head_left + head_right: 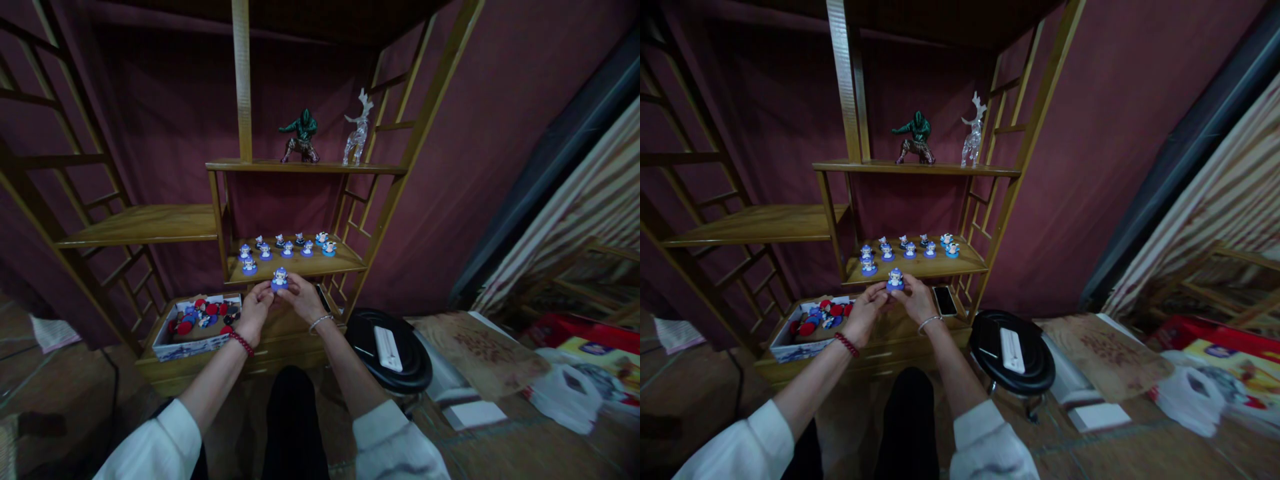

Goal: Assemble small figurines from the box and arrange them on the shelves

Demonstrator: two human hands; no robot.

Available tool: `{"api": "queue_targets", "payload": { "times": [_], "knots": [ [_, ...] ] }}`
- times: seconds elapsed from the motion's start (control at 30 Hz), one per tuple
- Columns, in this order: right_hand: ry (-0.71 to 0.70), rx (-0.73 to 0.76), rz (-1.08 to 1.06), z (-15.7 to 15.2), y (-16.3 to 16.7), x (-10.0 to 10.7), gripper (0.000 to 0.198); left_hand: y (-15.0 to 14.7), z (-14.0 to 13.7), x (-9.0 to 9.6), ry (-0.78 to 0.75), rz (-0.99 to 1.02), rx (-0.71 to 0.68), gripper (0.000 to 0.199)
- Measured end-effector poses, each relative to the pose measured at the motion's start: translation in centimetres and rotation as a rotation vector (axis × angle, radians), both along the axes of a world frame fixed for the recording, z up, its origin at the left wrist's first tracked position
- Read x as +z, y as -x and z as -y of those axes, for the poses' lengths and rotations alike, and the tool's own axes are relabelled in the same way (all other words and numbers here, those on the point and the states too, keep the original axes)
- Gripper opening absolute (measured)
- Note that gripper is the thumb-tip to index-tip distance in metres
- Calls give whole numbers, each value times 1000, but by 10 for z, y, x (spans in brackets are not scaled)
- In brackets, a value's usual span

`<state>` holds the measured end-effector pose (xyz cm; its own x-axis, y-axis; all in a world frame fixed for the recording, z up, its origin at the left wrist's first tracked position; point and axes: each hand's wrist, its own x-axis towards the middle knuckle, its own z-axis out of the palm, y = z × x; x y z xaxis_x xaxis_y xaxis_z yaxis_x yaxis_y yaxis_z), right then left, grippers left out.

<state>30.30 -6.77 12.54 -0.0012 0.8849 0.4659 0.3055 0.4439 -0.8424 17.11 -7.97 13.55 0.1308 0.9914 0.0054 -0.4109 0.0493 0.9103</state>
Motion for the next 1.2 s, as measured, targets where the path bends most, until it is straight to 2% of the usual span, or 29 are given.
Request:
{"api": "queue_targets", "payload": {
  "times": [0.1,0.23,0.33,0.53,0.83,1.0,1.1,1.2],
  "knots": [
    [0,-3,-32,-16,-2,1,42,-1,-7,-7,-118,-112,42,39],
    [-18,25,-29,-39,-5,-1,49,-2,-15,-14,-244,-152,71,49],
    [-26,8,3,-53,-7,-2,53,-4,-16,-12,-294,-191,80,54],
    [-33,-32,78,-68,-8,1,50,-5,-18,-4,-399,-247,79,55],
    [-7,-25,198,-84,-11,3,53,-3,-37,-11,-322,-284,82,52],
    [-9,-13,227,-90,-11,3,54,-2,-45,-13,-346,-302,93,51],
    [4,-2,237,-94,-11,3,54,-2,-50,-14,-389,-421,96,54],
    [34,-14,270,-98,-11,3,56,-3,-55,-15,-446,-674,104,57]
  ]
}}
